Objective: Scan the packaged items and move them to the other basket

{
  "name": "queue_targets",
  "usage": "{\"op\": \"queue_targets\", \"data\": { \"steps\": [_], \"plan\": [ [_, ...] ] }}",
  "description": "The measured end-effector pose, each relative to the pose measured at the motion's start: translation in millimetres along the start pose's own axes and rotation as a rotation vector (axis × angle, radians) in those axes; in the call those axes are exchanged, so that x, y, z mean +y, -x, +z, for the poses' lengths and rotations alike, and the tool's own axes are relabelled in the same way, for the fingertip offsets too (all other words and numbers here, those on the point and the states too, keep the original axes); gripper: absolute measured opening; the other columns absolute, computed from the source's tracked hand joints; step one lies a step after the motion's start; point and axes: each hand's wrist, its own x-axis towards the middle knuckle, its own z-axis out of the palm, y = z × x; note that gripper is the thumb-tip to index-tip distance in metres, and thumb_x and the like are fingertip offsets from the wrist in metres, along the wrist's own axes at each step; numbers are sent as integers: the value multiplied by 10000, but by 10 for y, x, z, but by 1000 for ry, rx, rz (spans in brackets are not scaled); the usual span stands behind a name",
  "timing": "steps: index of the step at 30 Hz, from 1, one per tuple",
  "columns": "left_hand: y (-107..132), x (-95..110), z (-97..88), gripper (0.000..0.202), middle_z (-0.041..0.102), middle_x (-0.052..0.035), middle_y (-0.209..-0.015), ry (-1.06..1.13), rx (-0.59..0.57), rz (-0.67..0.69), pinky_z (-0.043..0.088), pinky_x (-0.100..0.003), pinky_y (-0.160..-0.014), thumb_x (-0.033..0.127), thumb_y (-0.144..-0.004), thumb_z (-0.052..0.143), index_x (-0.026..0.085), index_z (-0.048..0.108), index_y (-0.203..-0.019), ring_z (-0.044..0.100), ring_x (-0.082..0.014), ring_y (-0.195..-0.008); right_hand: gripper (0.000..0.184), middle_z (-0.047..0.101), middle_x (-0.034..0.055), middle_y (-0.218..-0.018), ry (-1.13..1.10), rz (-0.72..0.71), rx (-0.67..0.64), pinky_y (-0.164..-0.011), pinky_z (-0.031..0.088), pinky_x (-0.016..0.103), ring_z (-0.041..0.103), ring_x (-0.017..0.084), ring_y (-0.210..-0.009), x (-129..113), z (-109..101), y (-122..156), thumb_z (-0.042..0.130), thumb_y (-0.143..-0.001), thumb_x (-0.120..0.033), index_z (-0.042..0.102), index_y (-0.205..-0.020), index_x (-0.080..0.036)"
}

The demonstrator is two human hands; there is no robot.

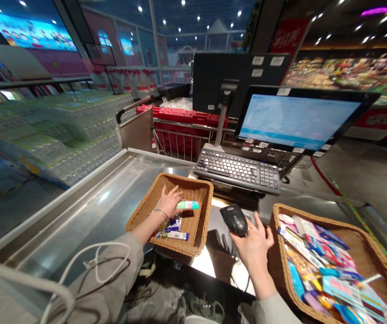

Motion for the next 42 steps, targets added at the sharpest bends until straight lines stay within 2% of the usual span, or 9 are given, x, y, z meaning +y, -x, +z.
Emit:
{"op": "queue_targets", "data": {
  "steps": [7, 11, 15, 21, 27, 36, 42],
  "plan": [
    [-61, 332, -272, 230, 576, -78, -1414, 7, 105, 34, -60, -703, -1161, 311, -802, 699, 235, 676, -1017, 311, -333, -1453, 269, 729, 38, -1110, -23, 5, 22, -1101, 143, 550, 417, 303, -1341, -47, -74, -1, 570, -758, -461, 719, -869, -266],
    [-70, 439, -316, 216, 581, -77, -1409, 3, 148, 30, -30, -707, -1164, 349, -832, 666, 244, 671, -1021, 314, -329, -1453, 289, 724, 44, -1123, -4, -13, 35, -1102, 144, 546, 410, 298, -1350, -54, -132, 10, 555, -776, -443, 716, -933, -261],
    [-73, 461, -305, 226, 596, -70, -1393, 5, 187, 53, -9, -710, -1165, 337, -836, 660, 252, 670, -1045, 343, -323, -1441, 319, 724, 43, -1125, 6, -19, 36, -1104, 136, 556, 396, 303, -1362, -33, -170, 15, 547, -782, -432, 709, -993, -256],
    [-85, 462, -341, 229, 657, -71, -1313, 3, 452, 101, 28, -719, -1164, 265, -802, 698, 259, 684, -1030, 432, -328, -1387, 256, 721, 42, -1134, 1, -18, 42, -1097, 152, 563, 403, 309, -1359, -49, -228, 1, 563, -765, -394, 712, -929, -264],
    [-122, 546, -410, 226, 661, -70, -1307, 2, 588, 76, 27, -709, -1167, 292, -823, 693, 260, 683, -1047, 451, -327, -1372, 240, 712, 57, -1152, -11, -32, 59, -1093, 165, 576, 405, 310, -1357, -101, -291, -13, 569, -758, -353, 704, -933, -258],
    [-201, 794, -436, 225, 672, -72, -1291, 19, 670, 125, 16, -677, -1181, 330, -842, 683, 256, 693, -1054, 462, -317, -1364, 222, 704, 23, -1185, -21, -58, 49, -1105, 132, 584, 383, 313, -1377, -102, -315, -14, 590, -756, -321, 709, -937, -274],
    [-274, 970, -394, 255, 661, -71, -1310, 35, 698, 144, 14, -673, -1185, 379, -848, 682, 258, 687, -1072, 447, -314, -1376, 198, 709, 33, -1172, 1, -77, 57, -1095, 149, 585, 391, 326, -1368, -95, -323, 2, 600, -754, -322, 721, -902, -267]
  ]
}}
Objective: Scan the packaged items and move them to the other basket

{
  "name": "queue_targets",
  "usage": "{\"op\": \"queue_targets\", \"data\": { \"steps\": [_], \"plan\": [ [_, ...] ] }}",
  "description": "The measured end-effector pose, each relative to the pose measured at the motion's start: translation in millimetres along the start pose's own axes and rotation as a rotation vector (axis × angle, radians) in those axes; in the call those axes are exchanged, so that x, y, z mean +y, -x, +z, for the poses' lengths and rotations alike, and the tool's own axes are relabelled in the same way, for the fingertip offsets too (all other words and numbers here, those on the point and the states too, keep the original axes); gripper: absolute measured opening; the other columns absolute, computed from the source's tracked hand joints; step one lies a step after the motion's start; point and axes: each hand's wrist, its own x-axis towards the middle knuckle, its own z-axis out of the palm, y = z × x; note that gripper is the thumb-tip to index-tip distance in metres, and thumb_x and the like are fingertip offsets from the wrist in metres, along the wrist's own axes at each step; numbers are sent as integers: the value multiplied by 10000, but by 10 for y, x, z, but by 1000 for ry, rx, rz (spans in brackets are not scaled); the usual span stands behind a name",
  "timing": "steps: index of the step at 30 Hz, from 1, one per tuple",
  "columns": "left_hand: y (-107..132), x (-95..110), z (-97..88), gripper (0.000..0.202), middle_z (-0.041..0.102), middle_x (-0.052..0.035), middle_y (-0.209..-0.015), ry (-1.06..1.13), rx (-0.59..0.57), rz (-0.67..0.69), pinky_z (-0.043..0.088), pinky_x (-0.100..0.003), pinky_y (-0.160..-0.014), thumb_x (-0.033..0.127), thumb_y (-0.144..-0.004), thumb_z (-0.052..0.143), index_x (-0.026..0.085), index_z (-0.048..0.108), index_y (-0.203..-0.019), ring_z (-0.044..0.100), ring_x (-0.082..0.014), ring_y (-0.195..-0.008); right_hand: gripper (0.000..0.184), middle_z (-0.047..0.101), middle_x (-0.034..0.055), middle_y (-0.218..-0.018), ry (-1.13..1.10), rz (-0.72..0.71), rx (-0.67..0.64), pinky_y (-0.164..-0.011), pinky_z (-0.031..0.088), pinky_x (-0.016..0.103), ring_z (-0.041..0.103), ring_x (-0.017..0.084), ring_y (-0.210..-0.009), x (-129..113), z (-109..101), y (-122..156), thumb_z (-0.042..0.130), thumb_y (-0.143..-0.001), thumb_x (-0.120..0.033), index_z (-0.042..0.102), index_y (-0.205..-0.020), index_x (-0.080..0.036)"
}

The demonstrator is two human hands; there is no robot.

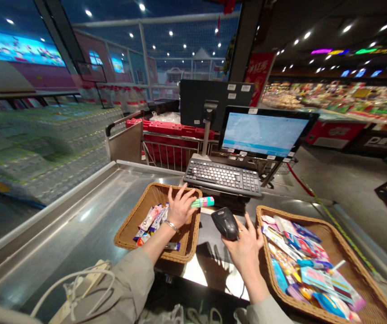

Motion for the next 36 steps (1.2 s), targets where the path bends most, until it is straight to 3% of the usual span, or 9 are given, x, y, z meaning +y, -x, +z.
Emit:
{"op": "queue_targets", "data": {
  "steps": [6, 12, 36],
  "plan": [
    [-44, 119, 60, 262, 661, -58, -1311, 0, 38, 14, 13, -674, -1185, 409, -845, 686, 278, 692, -1072, 443, -316, -1379, 267, 714, 12, -1161, -3, 0, 29, -1100, 160, 568, 386, 311, -1379, 18, -49, 20, 601, -768, -322, 711, -1009, -281],
    [-75, 202, 52, 267, 654, -49, -1323, -14, 64, 40, -11, -662, -1188, 414, -841, 696, 289, 694, -1077, 438, -321, -1382, 249, 718, 19, -1148, 21, -6, 61, -1099, 167, 571, 405, 315, -1364, 48, -63, 37, 587, -775, -323, 712, -985, -271],
    [-101, 304, 104, 302, 634, -50, -1350, 30, 22, 30, 19, -673, -1179, 423, -840, 693, 319, 686, -1124, 417, -325, -1397, 282, 714, 35, -1157, 33, -1, 30, -1121, 134, 573, 386, 324, -1374, 62, -140, 47, 605, -766, -306, 718, -1019, -256]
  ]
}}
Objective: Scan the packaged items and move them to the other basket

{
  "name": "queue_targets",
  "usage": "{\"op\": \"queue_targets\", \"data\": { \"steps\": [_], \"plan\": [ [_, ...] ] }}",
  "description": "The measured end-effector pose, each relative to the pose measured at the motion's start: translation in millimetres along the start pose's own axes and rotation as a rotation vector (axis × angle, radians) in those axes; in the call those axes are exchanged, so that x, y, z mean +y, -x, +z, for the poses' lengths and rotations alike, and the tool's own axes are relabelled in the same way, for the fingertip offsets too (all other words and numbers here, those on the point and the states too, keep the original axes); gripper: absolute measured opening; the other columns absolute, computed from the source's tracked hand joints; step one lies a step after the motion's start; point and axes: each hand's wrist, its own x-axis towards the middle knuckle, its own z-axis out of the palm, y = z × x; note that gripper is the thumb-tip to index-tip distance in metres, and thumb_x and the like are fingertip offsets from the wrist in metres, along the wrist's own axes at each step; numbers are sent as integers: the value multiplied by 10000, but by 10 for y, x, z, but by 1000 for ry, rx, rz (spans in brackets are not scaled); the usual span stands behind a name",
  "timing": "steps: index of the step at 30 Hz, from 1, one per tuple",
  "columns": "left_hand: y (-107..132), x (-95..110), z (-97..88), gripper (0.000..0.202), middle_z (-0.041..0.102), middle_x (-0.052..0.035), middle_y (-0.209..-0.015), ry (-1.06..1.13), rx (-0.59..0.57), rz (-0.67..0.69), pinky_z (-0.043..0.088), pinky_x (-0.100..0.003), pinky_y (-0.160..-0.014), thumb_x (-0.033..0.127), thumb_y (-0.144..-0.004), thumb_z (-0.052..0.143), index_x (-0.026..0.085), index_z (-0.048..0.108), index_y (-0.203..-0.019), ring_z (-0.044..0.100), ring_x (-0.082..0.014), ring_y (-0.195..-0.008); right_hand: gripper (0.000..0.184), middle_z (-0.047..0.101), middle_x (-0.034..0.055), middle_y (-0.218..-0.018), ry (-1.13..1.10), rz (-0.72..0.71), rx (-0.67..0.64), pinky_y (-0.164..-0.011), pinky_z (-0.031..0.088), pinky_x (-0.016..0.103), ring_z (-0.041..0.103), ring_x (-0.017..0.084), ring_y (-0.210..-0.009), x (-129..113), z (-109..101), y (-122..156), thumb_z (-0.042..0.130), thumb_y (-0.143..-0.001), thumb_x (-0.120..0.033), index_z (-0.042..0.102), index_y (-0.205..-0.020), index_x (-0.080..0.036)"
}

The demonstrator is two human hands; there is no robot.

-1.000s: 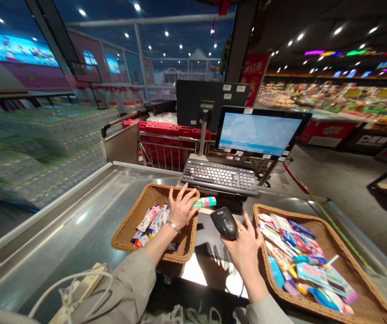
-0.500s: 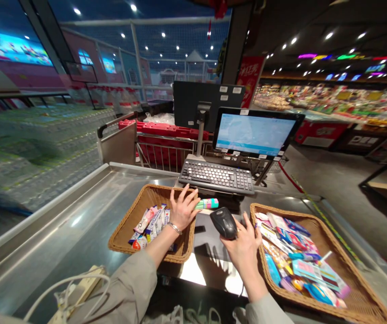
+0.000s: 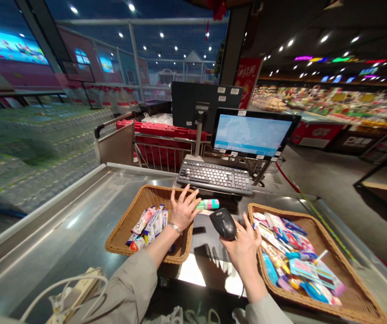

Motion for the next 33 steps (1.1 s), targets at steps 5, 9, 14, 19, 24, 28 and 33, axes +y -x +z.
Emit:
{"op": "queue_targets", "data": {
  "steps": [5, 9, 14, 19, 24, 28, 33],
  "plan": [
    [-8, 7, 8, 291, 641, -50, -1342, -1, 12, 4, 18, -674, -1174, 417, -841, 697, 315, 689, -1113, 428, -327, -1389, 304, 715, 36, -1152, -10, 4, 0, -1124, 116, 578, 383, 324, -1370, 16, 23, 2, 593, -768, -323, 712, -1038, -252],
    [-2, -5, 26, 294, 636, -45, -1348, -3, 12, 9, 30, -673, -1174, 409, -839, 700, 317, 686, -1118, 419, -323, -1396, 309, 714, 47, -1153, -4, 6, 6, -1124, 110, 573, 390, 324, -1360, 23, 41, -1, 580, -768, -326, 711, -1036, -245],
    [-5, -13, 44, 296, 634, -38, -1352, -3, 6, 4, 23, -672, -1175, 408, -840, 698, 321, 685, -1123, 412, -321, -1400, 296, 722, 37, -1131, -2, -5, 12, -1121, 124, 575, 402, 325, -1357, 25, 47, -7, 594, -759, -327, 715, -1019, -256],
    [-14, -12, 58, 302, 637, -51, -1346, 1, -7, -4, 26, -681, -1172, 404, -836, 697, 326, 690, -1128, 412, -329, -1399, 268, 727, 43, -1113, 8, -6, 18, -1120, 136, 577, 412, 325, -1354, 37, 47, -11, 598, -756, -312, 724, -987, -259],
    [-27, -6, 73, 295, 638, -46, -1345, 5, 2, 6, 13, -678, -1173, 407, -839, 696, 321, 688, -1121, 419, -328, -1395, 267, 725, 51, -1118, 10, -18, 17, -1111, 162, 585, 415, 328, -1353, 33, 33, -15, 584, -767, -303, 721, -991, -255],
    [-36, 6, 88, 282, 639, -44, -1344, 5, 5, 8, 16, -679, -1171, 404, -845, 692, 323, 687, -1116, 420, -329, -1395, 279, 720, 62, -1129, 8, -28, -4, -1119, 142, 589, 410, 331, -1352, 33, 15, -13, 588, -770, -307, 720, -1009, -245],
    [-40, 9, 112, 295, 647, -50, -1332, 11, -9, -3, 16, -682, -1168, 404, -837, 701, 332, 688, -1123, 425, -332, -1391, 288, 716, 44, -1140, 22, -50, -18, -1120, 153, 587, 416, 321, -1351, 49, 15, -6, 598, -768, -314, 719, -1025, -267]
  ]
}}
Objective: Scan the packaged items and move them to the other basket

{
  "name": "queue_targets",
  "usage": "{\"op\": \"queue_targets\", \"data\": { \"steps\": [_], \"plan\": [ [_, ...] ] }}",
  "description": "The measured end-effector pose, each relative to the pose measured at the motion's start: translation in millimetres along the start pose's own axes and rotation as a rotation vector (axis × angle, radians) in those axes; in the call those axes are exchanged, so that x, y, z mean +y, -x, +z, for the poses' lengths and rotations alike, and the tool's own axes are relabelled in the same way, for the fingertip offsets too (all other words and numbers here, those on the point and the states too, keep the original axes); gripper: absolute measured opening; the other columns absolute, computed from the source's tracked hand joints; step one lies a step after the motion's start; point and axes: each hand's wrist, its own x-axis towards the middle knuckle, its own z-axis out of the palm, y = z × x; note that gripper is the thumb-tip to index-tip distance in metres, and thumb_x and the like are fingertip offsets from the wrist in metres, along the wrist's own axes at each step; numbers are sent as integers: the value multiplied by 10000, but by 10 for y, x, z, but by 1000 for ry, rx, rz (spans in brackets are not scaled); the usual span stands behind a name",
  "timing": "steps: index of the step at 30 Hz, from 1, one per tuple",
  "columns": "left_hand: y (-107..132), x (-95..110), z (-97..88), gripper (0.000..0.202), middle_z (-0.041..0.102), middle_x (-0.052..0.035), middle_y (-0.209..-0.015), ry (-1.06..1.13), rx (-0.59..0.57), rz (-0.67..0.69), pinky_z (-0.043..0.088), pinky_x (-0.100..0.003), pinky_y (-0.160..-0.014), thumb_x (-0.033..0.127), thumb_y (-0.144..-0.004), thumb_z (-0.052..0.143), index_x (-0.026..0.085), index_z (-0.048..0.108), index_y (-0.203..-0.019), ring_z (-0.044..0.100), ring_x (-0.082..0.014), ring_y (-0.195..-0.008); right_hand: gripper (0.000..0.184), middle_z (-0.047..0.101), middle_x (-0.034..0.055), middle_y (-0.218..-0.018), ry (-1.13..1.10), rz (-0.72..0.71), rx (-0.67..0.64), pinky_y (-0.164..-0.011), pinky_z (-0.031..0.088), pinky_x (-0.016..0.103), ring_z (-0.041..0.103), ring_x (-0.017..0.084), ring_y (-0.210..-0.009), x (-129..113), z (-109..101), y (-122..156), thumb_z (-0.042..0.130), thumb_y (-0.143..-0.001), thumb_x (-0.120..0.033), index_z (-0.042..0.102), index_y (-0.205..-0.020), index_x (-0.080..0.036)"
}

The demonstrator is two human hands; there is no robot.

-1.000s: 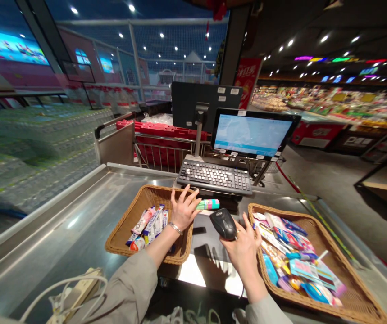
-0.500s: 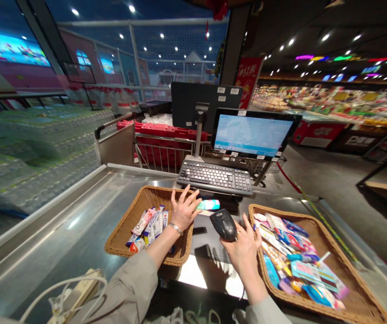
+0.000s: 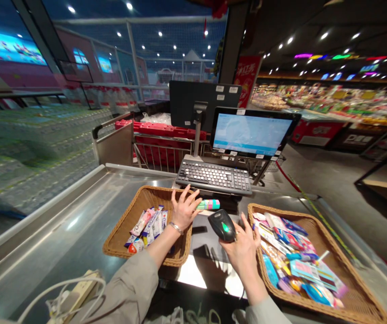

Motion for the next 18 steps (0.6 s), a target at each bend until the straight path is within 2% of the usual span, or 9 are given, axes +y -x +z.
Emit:
{"op": "queue_targets", "data": {
  "steps": [5, 9, 16, 18],
  "plan": [
    [-13, 2, -9, 300, 650, -55, -1327, 3, -7, -5, 27, -684, -1166, 400, -831, 708, 331, 692, -1122, 438, -335, -1381, 305, 709, 47, -1165, 15, 12, 12, -1116, 149, 592, 408, 328, -1354, 27, 45, 3, 604, -758, -328, 718, -1035, -266],
    [-41, 14, -11, 296, 643, -40, -1339, 4, 4, 5, 29, -685, -1169, 405, -833, 707, 330, 687, -1119, 427, -329, -1390, 308, 667, 64, -1256, 57, 56, 25, -1096, 174, 598, 369, 339, -1374, 55, 63, 5, 588, -751, -325, 717, -1020, -245],
    [-108, 88, 16, 306, 644, -42, -1338, 19, -1, 31, 40, -687, -1170, 418, -837, 701, 329, 684, -1130, 425, -330, -1392, 255, 605, 72, -1351, 115, 110, 38, -1090, 191, 616, 292, 359, -1414, 149, 11, 37, 568, -775, -330, 730, -947, -235],
    [-134, 124, 27, 306, 646, -43, -1335, 26, -1, 43, 40, -692, -1167, 418, -838, 700, 327, 684, -1130, 429, -335, -1389, 277, 609, 69, -1346, 133, 132, 52, -1096, 197, 608, 299, 356, -1411, 182, -16, 47, 569, -775, -342, 727, -977, -238]
  ]
}}
